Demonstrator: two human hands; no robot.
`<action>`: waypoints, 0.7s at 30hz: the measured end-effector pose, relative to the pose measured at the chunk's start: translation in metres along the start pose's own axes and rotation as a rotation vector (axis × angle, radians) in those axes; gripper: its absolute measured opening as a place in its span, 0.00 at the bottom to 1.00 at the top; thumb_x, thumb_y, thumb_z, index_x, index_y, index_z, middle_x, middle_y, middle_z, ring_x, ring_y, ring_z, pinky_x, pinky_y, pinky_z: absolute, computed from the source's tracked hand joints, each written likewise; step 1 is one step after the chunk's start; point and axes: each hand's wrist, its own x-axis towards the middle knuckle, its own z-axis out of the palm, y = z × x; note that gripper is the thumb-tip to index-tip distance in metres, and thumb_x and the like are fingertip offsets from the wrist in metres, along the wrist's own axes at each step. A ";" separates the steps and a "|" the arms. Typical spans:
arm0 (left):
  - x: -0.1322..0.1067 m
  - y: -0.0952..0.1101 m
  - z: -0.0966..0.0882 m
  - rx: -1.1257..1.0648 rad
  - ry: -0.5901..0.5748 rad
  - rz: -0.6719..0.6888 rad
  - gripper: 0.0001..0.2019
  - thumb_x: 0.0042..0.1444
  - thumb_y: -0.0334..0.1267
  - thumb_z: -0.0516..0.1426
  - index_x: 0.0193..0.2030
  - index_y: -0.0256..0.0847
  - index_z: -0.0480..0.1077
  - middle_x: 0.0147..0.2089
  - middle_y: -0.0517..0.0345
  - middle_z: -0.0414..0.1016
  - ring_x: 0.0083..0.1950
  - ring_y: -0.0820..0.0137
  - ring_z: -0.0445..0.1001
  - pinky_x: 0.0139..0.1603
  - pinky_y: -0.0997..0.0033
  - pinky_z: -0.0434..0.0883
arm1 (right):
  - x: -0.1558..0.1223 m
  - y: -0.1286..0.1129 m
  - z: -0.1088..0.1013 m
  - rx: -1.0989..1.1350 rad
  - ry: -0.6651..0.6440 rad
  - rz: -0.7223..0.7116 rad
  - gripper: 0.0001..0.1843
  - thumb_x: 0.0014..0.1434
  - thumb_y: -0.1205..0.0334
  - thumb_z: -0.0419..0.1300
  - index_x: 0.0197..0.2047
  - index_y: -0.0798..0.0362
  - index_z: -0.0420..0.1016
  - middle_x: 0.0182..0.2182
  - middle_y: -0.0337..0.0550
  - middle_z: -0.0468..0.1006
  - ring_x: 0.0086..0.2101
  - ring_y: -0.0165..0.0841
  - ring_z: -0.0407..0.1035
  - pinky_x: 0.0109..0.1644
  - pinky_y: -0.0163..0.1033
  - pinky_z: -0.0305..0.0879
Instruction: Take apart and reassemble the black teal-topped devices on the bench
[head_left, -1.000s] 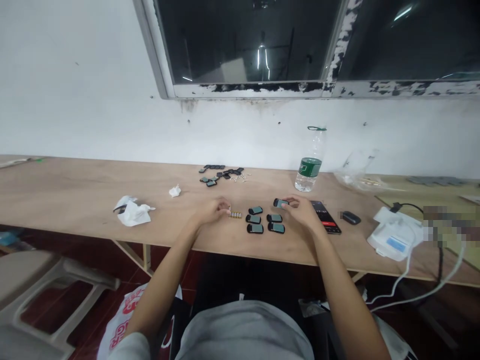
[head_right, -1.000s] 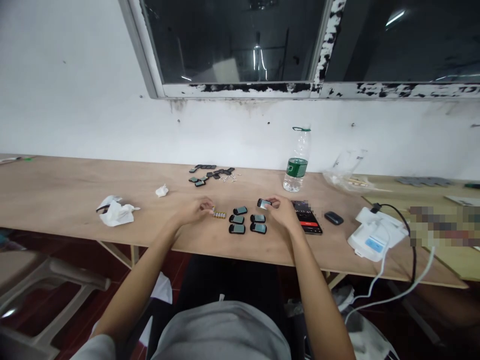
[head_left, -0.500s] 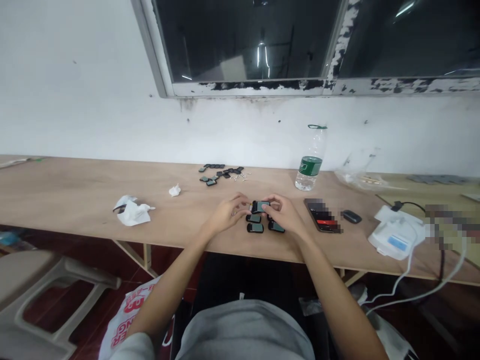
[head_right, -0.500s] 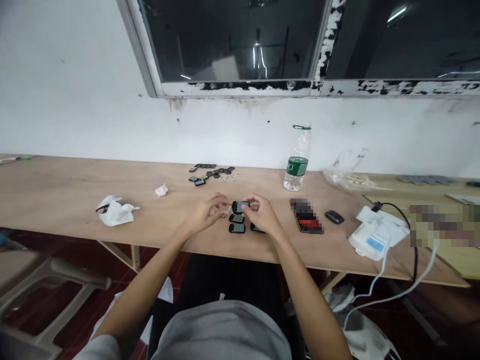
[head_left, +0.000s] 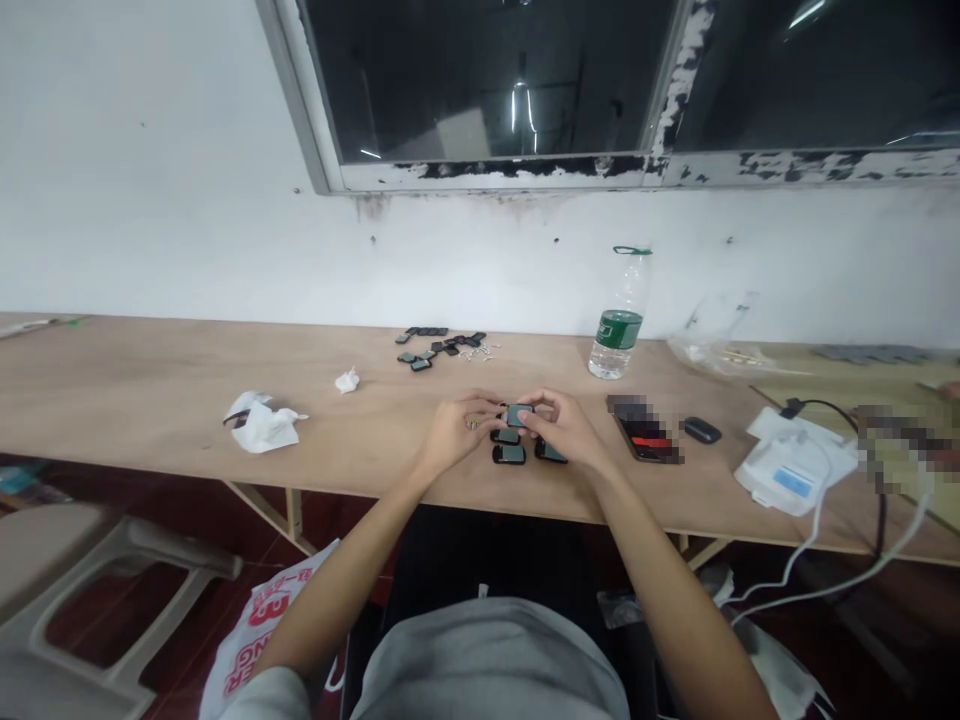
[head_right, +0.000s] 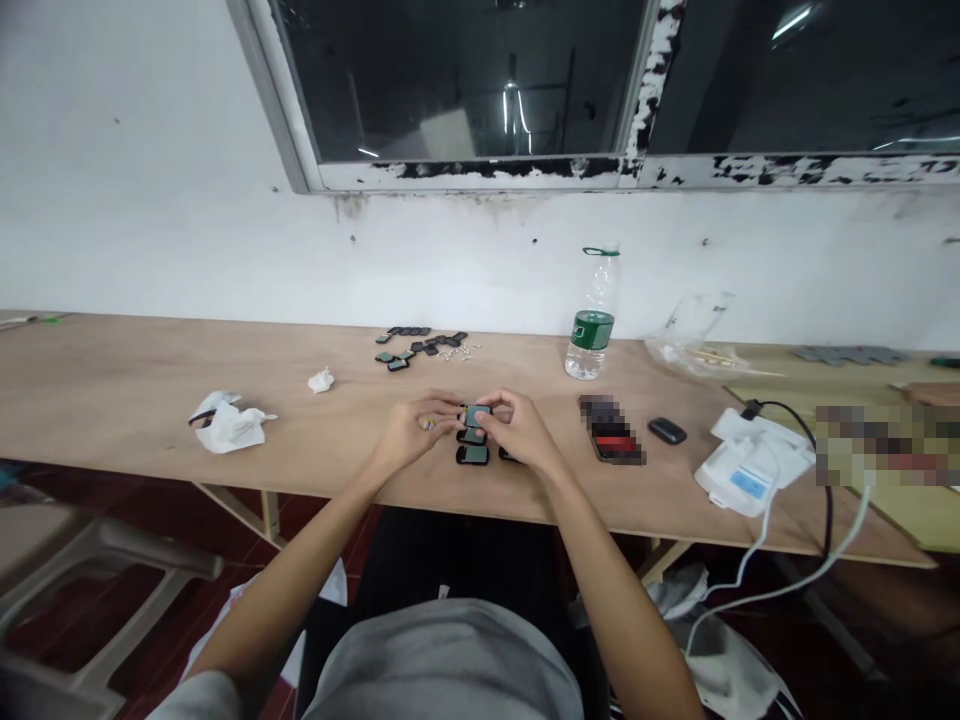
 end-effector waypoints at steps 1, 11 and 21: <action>0.000 0.000 0.001 -0.064 -0.001 -0.055 0.06 0.56 0.39 0.65 0.37 0.41 0.79 0.48 0.50 0.81 0.49 0.60 0.80 0.49 0.61 0.77 | 0.000 -0.001 0.000 0.002 -0.009 -0.003 0.19 0.53 0.50 0.68 0.42 0.55 0.73 0.31 0.44 0.80 0.29 0.34 0.76 0.31 0.37 0.70; 0.000 -0.007 0.010 -0.531 -0.057 -0.382 0.20 0.40 0.37 0.72 0.32 0.39 0.64 0.34 0.59 0.76 0.33 0.69 0.79 0.38 0.68 0.76 | -0.006 -0.009 0.003 -0.057 -0.096 0.006 0.16 0.55 0.53 0.65 0.42 0.55 0.75 0.31 0.44 0.81 0.29 0.35 0.77 0.33 0.38 0.72; 0.006 -0.021 -0.013 -0.132 -0.070 -0.217 0.15 0.54 0.46 0.65 0.44 0.40 0.74 0.49 0.50 0.78 0.47 0.62 0.79 0.46 0.63 0.77 | 0.020 0.045 -0.052 -0.510 0.410 -0.056 0.10 0.54 0.57 0.61 0.39 0.52 0.71 0.36 0.47 0.80 0.33 0.38 0.74 0.42 0.44 0.71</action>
